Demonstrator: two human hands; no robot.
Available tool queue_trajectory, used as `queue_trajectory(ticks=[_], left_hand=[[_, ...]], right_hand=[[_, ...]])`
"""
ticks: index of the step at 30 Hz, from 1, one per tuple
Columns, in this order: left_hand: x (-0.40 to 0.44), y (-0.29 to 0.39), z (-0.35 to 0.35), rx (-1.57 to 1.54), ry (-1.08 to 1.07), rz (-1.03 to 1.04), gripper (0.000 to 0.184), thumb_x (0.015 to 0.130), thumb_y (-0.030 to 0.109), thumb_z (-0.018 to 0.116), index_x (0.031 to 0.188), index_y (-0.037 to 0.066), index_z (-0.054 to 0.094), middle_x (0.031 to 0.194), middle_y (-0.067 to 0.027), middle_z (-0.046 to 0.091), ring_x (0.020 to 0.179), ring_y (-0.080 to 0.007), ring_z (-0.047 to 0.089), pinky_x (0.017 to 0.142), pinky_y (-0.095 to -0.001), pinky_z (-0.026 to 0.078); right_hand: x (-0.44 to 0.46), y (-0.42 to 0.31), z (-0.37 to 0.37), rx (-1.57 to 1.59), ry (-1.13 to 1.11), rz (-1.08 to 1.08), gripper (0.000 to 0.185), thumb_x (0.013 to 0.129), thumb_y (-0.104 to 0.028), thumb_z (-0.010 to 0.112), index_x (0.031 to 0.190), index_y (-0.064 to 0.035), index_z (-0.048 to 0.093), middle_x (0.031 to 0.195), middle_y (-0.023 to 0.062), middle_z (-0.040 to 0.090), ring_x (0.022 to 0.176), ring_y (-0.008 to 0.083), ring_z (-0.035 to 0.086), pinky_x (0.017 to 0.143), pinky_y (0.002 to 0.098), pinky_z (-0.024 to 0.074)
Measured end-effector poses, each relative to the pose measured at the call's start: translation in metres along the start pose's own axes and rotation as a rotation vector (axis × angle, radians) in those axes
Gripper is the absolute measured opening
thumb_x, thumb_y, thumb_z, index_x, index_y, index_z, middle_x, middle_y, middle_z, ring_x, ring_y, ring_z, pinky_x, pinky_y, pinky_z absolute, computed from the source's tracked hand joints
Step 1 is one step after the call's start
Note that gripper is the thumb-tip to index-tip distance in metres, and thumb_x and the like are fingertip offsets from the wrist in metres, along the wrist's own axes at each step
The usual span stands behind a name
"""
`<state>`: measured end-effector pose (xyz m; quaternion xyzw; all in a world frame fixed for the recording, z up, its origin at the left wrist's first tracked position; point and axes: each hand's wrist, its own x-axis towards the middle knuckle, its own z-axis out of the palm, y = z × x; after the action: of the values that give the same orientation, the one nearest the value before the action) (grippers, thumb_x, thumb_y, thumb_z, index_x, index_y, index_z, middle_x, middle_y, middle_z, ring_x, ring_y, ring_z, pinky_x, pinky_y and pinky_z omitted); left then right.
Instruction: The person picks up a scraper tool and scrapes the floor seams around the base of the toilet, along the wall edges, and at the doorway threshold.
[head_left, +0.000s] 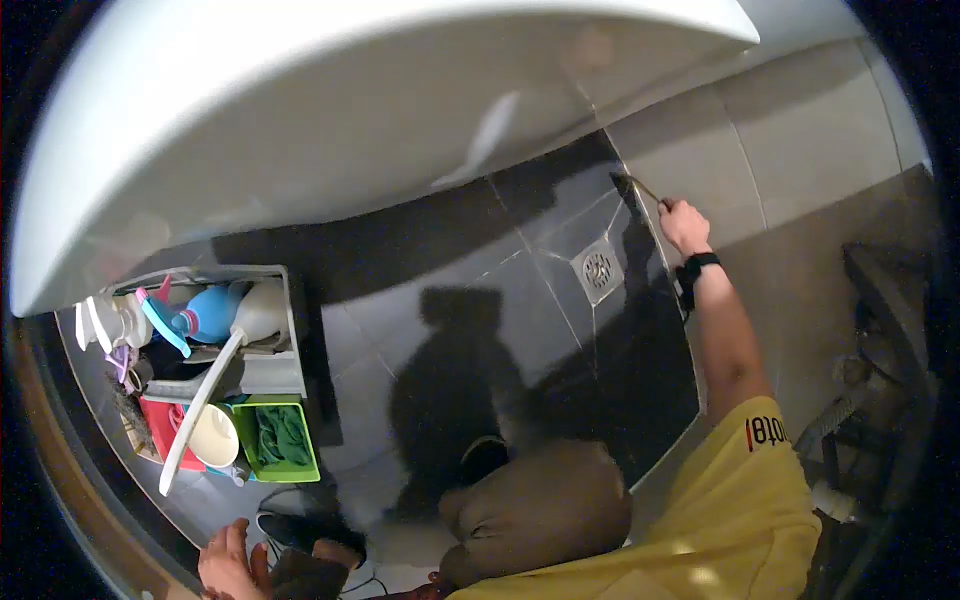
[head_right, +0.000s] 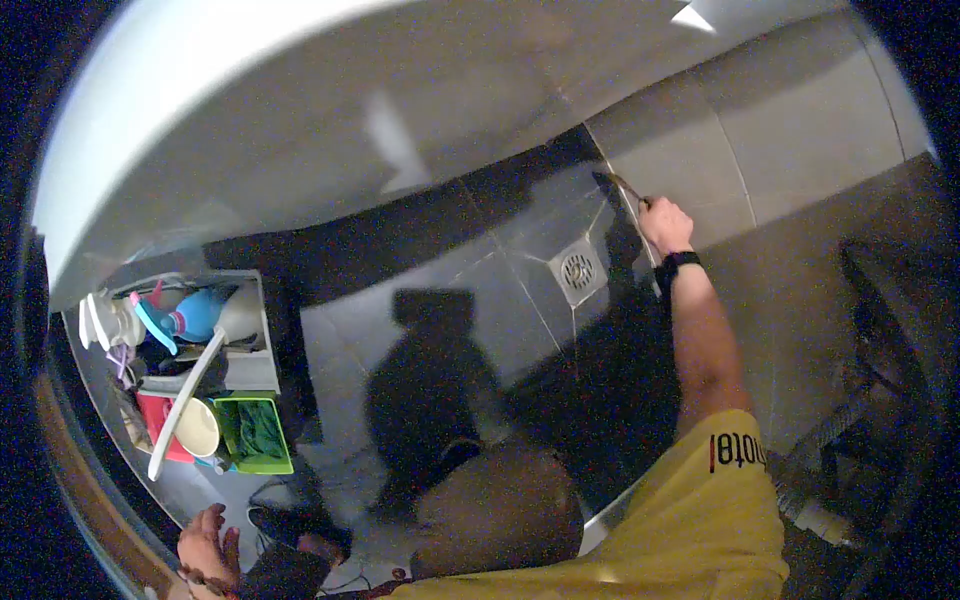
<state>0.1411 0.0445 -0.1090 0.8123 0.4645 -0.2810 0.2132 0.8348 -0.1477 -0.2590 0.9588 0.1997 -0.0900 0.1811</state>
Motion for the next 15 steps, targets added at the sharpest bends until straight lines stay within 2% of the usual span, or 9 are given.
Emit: queue_trajectory(ticks=[4,7,11,15], left_hand=[[-0.002,-0.005,0.004,0.039,0.045,0.044,0.038,0.069,0.006,0.063,0.106,0.005,0.053,0.086,-0.0144,0.061,0.08,-0.0326,0.059,0.07,-0.0415,0.045],[0.001,-0.004,-0.001,-0.002,0.06,0.031,0.038,0.069,0.005,0.063,0.106,0.005,0.053,0.086,-0.0146,0.061,0.08,-0.0329,0.059,0.07,-0.0416,0.045],[0.001,0.002,0.0,-0.006,0.029,0.014,0.038,0.069,0.006,0.063,0.106,0.005,0.053,0.086,-0.0147,0.061,0.08,-0.0331,0.059,0.07,-0.0414,0.045],[0.0,-0.002,0.0,0.042,0.013,-0.001,0.037,0.069,0.006,0.064,0.105,0.005,0.054,0.086,-0.014,0.06,0.08,-0.0328,0.059,0.07,-0.0417,0.045]], right_hand=[[0.0,0.002,0.016,0.082,-0.05,0.057,0.038,0.084,-0.04,0.045,0.109,-0.0168,0.064,0.106,0.0172,0.063,0.102,0.0339,0.058,0.087,0.042,0.0451],[-0.007,0.006,0.008,0.001,-0.118,0.105,0.039,0.084,-0.039,0.046,0.108,-0.0151,0.064,0.106,0.0181,0.062,0.102,0.0335,0.058,0.088,0.0417,0.0447],[-0.002,-0.011,-0.006,0.009,0.01,-0.025,0.04,0.084,-0.038,0.045,0.106,-0.0089,0.064,0.103,0.019,0.063,0.099,0.0351,0.059,0.086,0.0414,0.0456],[0.0,-0.012,0.015,0.053,0.01,0.064,0.038,0.086,-0.037,0.044,0.105,-0.0121,0.064,0.102,0.0188,0.063,0.099,0.0364,0.058,0.085,0.0431,0.0455]])
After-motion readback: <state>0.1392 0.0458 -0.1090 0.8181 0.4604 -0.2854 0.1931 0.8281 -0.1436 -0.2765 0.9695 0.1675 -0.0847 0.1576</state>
